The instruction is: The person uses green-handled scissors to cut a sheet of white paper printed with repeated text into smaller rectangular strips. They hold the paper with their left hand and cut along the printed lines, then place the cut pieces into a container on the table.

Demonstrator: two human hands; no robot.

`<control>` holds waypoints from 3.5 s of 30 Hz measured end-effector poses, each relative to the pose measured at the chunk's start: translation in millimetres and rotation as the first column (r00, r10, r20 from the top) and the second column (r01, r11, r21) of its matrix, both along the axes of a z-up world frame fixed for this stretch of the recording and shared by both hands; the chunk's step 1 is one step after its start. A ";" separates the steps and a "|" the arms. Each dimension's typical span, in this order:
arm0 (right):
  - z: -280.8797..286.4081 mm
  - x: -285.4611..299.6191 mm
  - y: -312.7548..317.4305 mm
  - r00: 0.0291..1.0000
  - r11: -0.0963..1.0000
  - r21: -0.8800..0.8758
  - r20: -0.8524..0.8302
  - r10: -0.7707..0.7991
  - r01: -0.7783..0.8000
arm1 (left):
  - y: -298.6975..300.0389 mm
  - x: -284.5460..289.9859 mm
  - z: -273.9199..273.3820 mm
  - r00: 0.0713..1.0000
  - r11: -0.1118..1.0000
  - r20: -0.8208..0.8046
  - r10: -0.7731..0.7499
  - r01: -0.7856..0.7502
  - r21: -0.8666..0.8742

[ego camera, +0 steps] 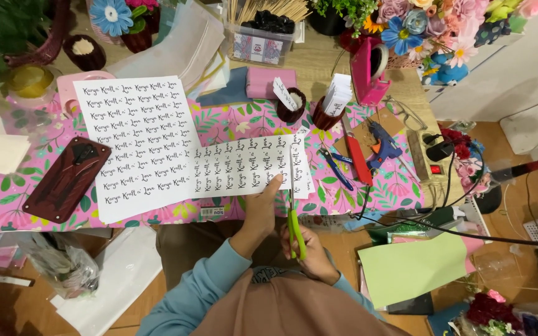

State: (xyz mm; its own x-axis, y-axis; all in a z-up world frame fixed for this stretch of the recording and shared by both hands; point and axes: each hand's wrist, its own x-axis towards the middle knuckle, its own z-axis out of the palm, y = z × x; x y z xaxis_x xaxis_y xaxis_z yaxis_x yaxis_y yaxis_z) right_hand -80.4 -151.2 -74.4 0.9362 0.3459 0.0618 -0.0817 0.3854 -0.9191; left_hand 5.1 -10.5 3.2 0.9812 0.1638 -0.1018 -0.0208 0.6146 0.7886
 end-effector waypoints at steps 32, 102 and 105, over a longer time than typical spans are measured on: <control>-21.8 -4.3 -0.8 0.971 0.980 0.181 -0.237 -0.033 0.077 | -9.2 -19.3 -19.4 0.982 0.986 -0.154 -0.104 0.082 -0.147; -23.4 5.5 -1.2 0.987 0.993 0.076 -0.139 -0.082 0.094 | 4.7 1.2 9.2 0.996 0.993 0.045 0.083 -0.087 0.077; -20.4 5.5 -4.1 0.999 0.984 0.178 -0.045 0.011 -0.003 | 4.6 -4.5 5.6 0.996 0.996 0.082 0.037 -0.043 0.079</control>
